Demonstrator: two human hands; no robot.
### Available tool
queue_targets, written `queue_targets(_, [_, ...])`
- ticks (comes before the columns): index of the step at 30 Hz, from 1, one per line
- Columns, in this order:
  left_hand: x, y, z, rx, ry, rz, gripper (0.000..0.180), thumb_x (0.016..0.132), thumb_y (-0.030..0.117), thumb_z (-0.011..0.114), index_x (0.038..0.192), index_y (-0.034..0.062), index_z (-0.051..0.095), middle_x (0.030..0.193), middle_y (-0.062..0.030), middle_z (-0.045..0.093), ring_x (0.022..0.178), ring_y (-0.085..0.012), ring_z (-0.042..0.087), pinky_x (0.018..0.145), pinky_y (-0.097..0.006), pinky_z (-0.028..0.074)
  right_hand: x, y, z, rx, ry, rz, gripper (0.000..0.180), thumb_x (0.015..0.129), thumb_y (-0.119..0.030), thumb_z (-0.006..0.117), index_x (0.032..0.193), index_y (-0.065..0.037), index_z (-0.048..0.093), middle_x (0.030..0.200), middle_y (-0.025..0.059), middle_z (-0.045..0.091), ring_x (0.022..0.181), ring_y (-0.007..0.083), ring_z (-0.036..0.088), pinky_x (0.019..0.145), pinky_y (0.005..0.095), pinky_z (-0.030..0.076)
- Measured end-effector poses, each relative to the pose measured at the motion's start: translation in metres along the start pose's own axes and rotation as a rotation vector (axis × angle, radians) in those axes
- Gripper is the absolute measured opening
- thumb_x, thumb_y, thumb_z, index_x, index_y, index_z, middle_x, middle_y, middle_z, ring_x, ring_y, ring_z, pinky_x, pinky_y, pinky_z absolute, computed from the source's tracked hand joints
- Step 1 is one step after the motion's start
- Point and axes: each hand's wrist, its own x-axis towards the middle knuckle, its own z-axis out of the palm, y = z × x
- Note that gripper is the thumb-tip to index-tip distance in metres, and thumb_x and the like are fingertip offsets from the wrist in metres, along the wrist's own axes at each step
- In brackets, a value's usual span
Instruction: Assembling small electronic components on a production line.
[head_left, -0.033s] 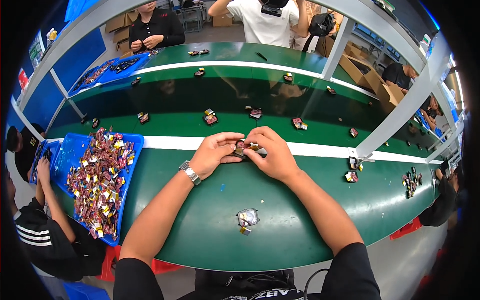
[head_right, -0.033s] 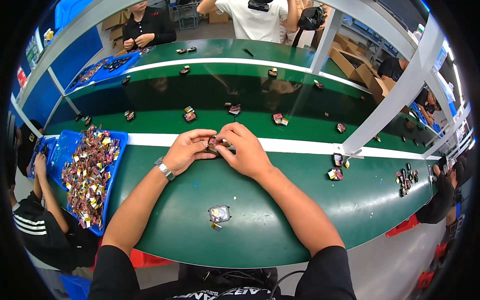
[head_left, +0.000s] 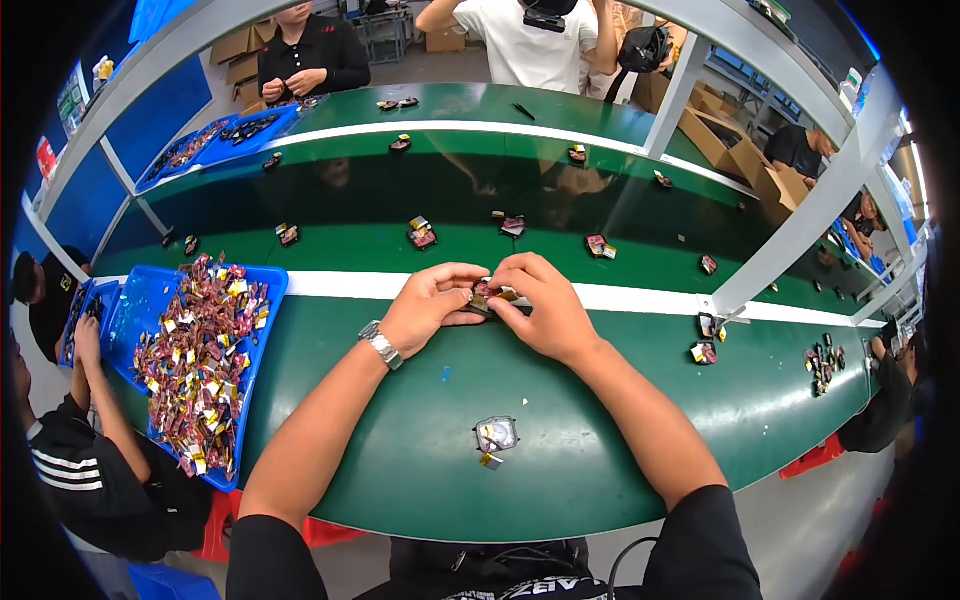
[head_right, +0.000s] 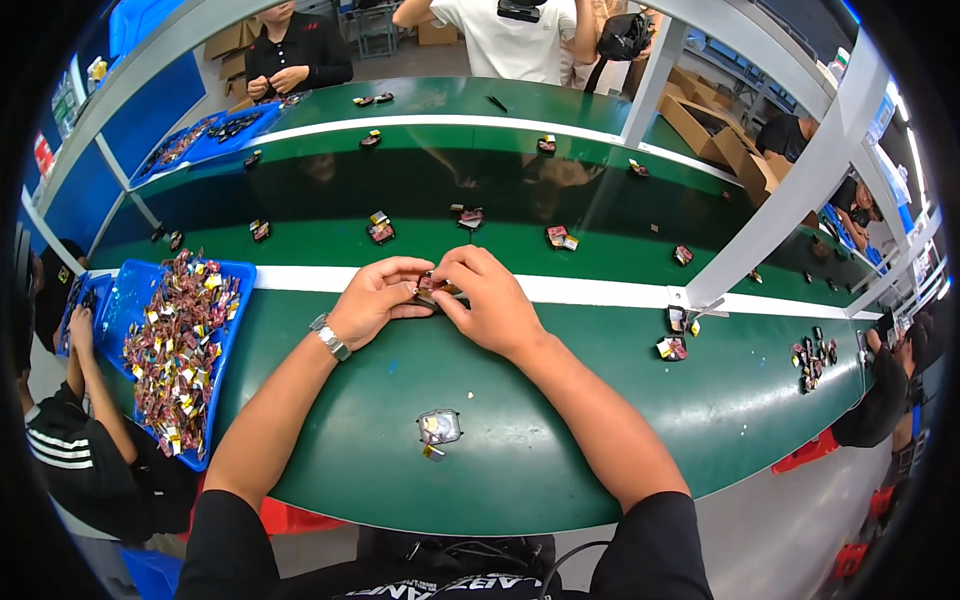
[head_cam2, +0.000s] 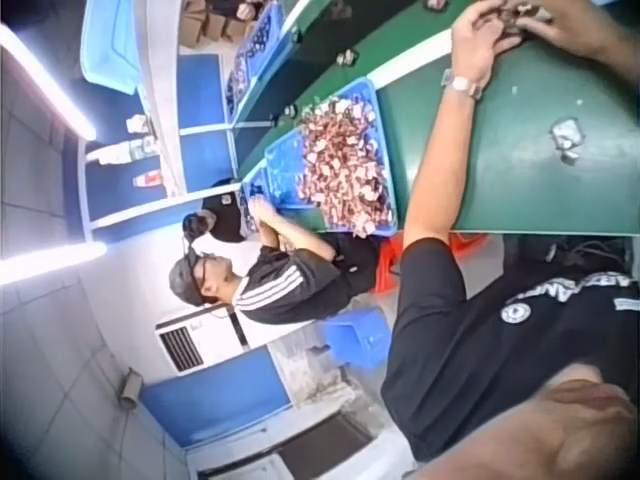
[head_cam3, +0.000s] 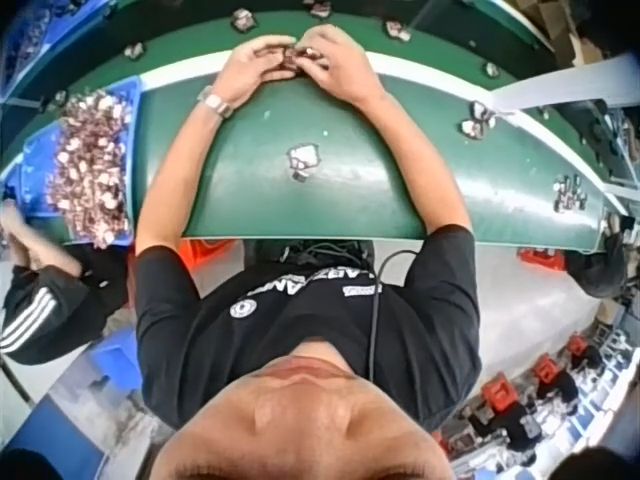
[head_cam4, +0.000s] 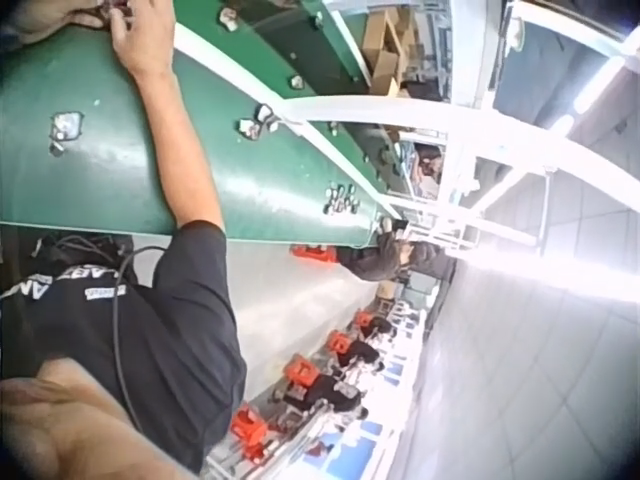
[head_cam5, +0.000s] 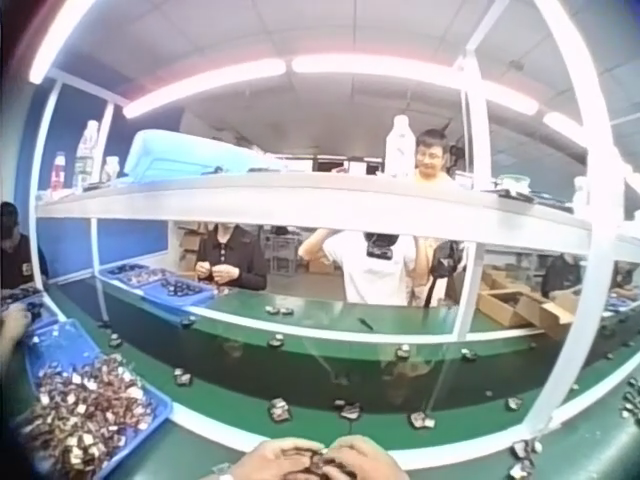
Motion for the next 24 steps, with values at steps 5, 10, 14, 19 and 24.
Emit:
queue_targets(5, [-0.002, 0.004, 0.007, 0.048, -0.007, -0.009, 0.034, 0.096, -0.001, 0.049, 0.13, 0.0007, 0.051, 0.122, -0.0111, 0.061, 0.106, -0.0181, 0.064, 0.09, -0.034, 0.059, -0.001, -0.003, -0.001, -0.082, -0.052, -0.047, 0.018, 0.077, -0.004, 0.071, 0.094, -0.007, 0.066, 0.102, 0.0061, 0.058, 0.094, 0.0249, 0.058, 0.079, 0.0357, 0.052])
queue_targets(10, [-0.003, 0.008, 0.012, 0.069, -0.017, 0.022, 0.029, 0.097, -0.001, 0.048, 0.126, 0.0017, 0.052, 0.119, -0.0104, 0.062, 0.106, -0.0176, 0.064, 0.091, -0.033, 0.058, 0.001, -0.006, -0.004, -0.054, -0.082, -0.006, 0.015, 0.076, -0.003, 0.072, 0.089, -0.008, 0.066, 0.103, 0.0051, 0.056, 0.097, 0.0249, 0.057, 0.079, 0.036, 0.052])
queue_targets(14, [-0.001, 0.001, 0.005, 0.101, -0.006, 0.013, 0.028, 0.097, -0.001, 0.048, 0.124, 0.0025, 0.052, 0.121, -0.0113, 0.061, 0.108, -0.018, 0.063, 0.092, -0.034, 0.058, 0.001, -0.008, 0.0, -0.097, -0.071, -0.016, 0.014, 0.074, -0.002, 0.072, 0.085, -0.006, 0.063, 0.105, 0.0064, 0.055, 0.099, 0.0259, 0.056, 0.082, 0.0367, 0.05])
queue_targets(19, [-0.001, 0.0, 0.005, 0.012, -0.036, -0.002, 0.024, 0.096, -0.002, 0.048, 0.119, 0.0043, 0.05, 0.122, -0.0128, 0.061, 0.109, -0.0188, 0.062, 0.094, -0.036, 0.057, -0.002, -0.006, 0.003, -0.117, -0.048, -0.055, 0.014, 0.074, -0.002, 0.071, 0.081, -0.005, 0.059, 0.109, 0.0086, 0.056, 0.102, 0.0275, 0.056, 0.084, 0.0388, 0.049])
queue_targets(24, [-0.003, 0.002, 0.008, 0.046, -0.024, 0.008, 0.028, 0.097, -0.002, 0.047, 0.124, 0.0036, 0.049, 0.122, -0.013, 0.061, 0.11, -0.0194, 0.062, 0.094, -0.035, 0.056, -0.002, -0.005, 0.005, -0.122, -0.075, -0.016, 0.017, 0.076, -0.001, 0.072, 0.083, -0.005, 0.056, 0.114, 0.0098, 0.054, 0.103, 0.0284, 0.055, 0.083, 0.0385, 0.051])
